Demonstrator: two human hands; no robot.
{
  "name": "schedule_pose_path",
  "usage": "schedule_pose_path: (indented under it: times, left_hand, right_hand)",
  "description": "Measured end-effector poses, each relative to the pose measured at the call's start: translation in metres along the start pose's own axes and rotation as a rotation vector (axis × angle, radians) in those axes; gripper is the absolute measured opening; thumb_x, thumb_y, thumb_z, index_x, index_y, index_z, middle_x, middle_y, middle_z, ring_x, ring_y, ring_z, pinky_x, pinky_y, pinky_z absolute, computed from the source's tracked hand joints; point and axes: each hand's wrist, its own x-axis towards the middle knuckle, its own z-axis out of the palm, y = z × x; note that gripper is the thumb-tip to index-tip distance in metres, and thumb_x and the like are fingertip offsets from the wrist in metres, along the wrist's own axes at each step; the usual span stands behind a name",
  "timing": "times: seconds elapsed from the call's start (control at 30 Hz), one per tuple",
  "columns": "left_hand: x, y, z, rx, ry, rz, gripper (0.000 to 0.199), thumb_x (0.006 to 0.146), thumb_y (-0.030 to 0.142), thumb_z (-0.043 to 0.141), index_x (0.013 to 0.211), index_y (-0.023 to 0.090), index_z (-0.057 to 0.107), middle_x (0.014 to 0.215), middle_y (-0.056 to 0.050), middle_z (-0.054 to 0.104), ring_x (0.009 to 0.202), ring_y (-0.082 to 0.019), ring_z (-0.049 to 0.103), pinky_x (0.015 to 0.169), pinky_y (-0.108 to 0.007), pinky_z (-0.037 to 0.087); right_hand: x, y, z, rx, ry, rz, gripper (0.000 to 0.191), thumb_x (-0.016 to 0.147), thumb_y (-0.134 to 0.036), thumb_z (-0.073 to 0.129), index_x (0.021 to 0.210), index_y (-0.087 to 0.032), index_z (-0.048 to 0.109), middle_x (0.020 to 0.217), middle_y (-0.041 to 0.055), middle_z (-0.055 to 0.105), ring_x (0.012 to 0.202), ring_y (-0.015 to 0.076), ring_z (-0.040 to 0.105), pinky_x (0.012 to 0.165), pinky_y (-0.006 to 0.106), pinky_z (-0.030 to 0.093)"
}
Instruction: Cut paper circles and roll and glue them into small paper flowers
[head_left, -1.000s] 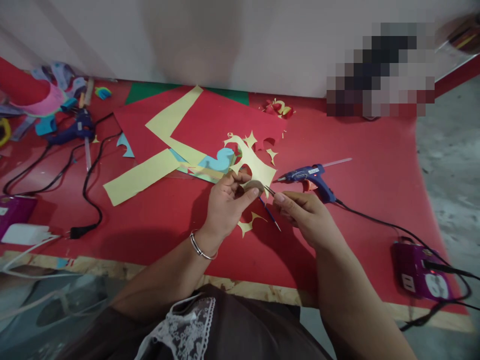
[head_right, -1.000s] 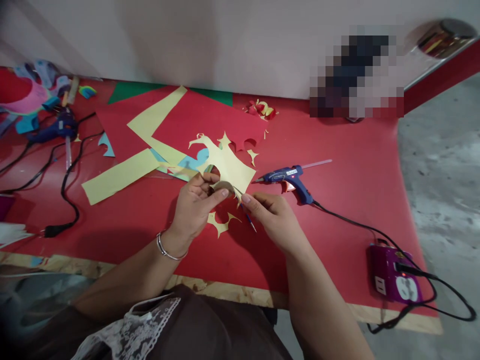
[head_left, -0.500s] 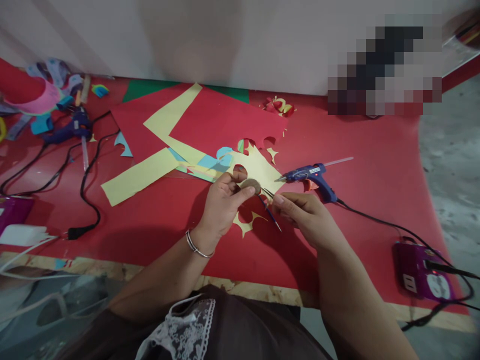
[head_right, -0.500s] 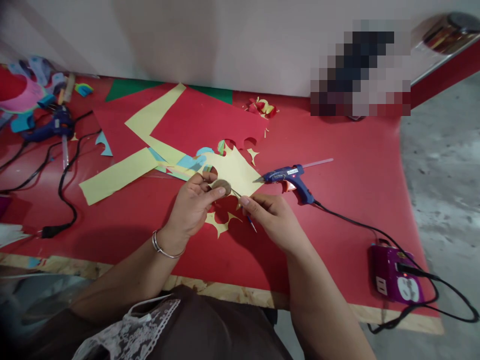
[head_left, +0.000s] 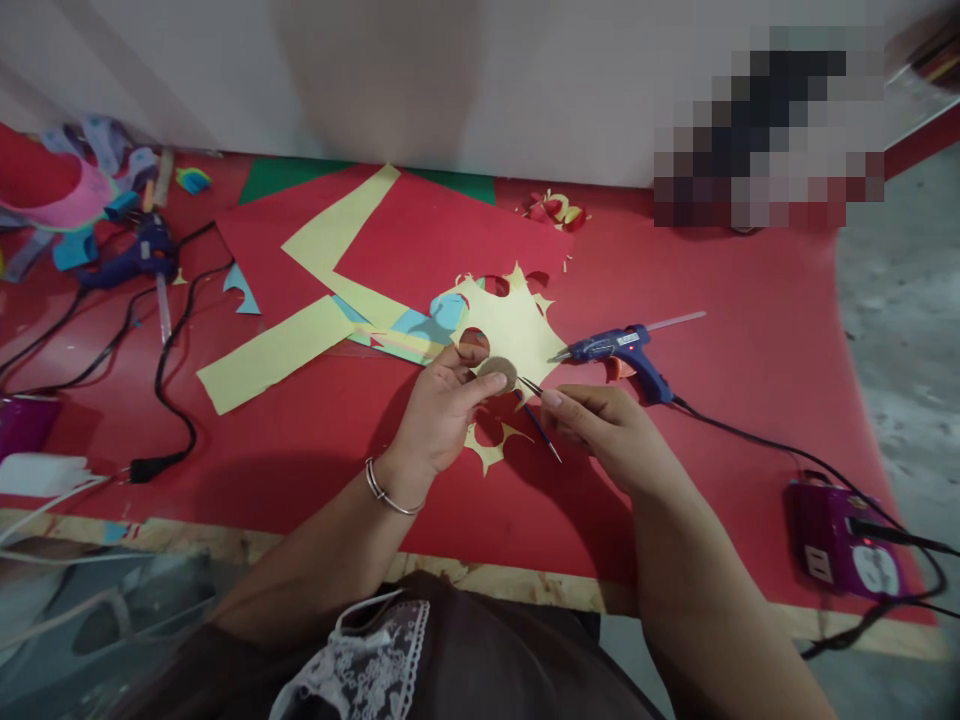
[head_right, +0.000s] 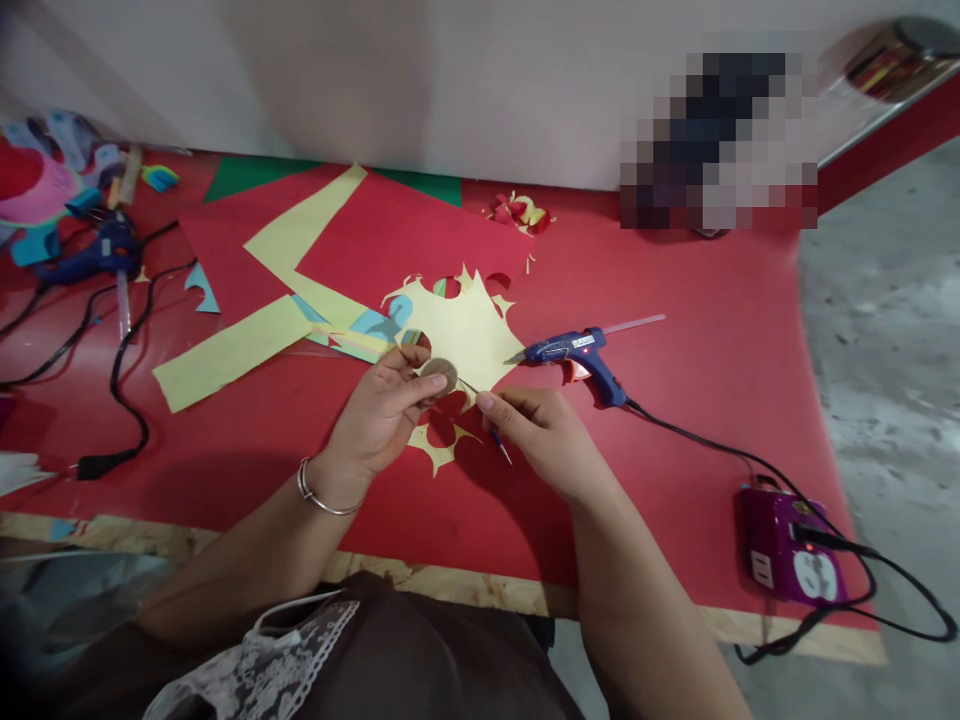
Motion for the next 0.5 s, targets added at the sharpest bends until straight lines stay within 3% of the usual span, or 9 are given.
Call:
schedule_pose_path:
  times: [0.2,0.5]
  left_hand:
    - [-0.001,-0.001,0.0,-0.054,-0.029,-0.025,0.039,0.066,0.019,0.092,0.09,0.021,0.06,0.079,0.006,0.063,0.073,-0.009,0.061,0.072,-0.025,0.048]
    - [-0.003,-0.01,0.0,-0.049,-0.132,-0.129,0.041,0.068,0.02,0.095,0.093,0.019,0.062,0.084,0.003,0.074,0.08,-0.011,0.071,0.085,-0.027,0.052]
  right_hand:
    - [0.002,0.002,0.0,0.027,-0.003,0.012,0.062,0.093,-0.076,0.066,0.072,-0.018,0.067,0.057,-0.0055,0.038,0.054,0.0093,0.03,0.051,0.028,0.019]
    - [0.004,0.005,0.0,0.089,-0.016,0.009,0.059,0.095,-0.072,0.068,0.072,-0.018,0.064,0.059,-0.0056,0.037,0.056,0.0095,0.029,0.053,0.029,0.021]
